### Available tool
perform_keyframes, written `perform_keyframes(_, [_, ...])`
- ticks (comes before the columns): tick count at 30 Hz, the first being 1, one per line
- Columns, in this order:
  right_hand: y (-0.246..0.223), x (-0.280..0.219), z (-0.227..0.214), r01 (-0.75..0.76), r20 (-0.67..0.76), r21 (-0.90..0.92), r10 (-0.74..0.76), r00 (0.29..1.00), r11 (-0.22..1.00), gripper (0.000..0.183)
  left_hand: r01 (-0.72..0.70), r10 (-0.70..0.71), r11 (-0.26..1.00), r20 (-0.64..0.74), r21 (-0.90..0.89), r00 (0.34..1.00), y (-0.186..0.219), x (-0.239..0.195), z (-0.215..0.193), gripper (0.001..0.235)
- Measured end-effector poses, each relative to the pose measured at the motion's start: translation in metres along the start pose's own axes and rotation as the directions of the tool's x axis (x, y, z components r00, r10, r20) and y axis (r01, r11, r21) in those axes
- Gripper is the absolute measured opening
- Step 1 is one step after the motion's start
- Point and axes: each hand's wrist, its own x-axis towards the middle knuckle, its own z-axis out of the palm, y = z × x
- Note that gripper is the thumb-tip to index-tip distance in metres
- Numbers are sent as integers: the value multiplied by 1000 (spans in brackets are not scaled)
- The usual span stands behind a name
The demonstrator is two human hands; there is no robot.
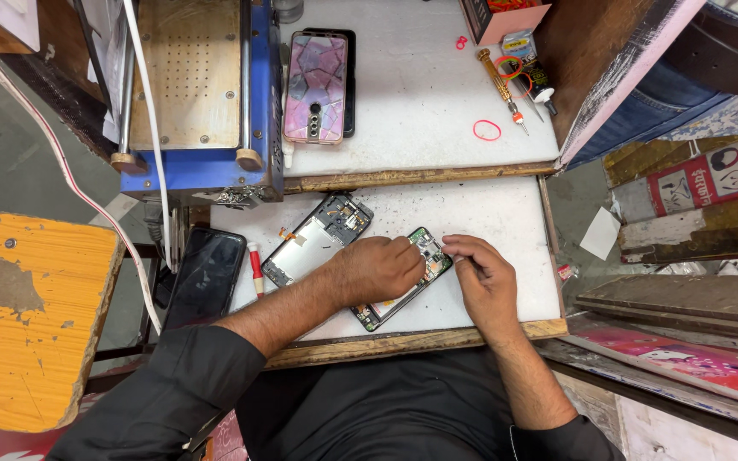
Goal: The person disassembles a smartphone by removing the back cover and separating the internal components. They handle the battery, motherboard, and screen assembly, placing parts on the workbench. The person also briefly interacts with a spray bottle and other items on the shelf.
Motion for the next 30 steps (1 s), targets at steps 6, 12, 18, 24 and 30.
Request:
perform_keyframes(6, [0,0,-1,16,5,-25,-16,1000,1000,21,209,-194,962,97,-177,976,-5,3,6,13])
perform_keyframes(12, [-1,1,-1,-23,11,10,22,1000,1000,22,485,-467,837,133,-253,874,0,5,-4,12])
perform_keyframes(18, [-3,0,-1,-10,5,-20,10,1000,1000,22,645,-612,744,210,-174,762,23,13,-19,23])
perform_keyframes(24, [-1,-1,1,-4,1,48,4,1000,999,21,703,-671,695,214,-150,709,38,24,-18,11])
perform_keyframes(30, [2,-1,-2,-9,2,71,9,1000,997,21,849,-865,451,99,-277,492,15,-7,-47,10])
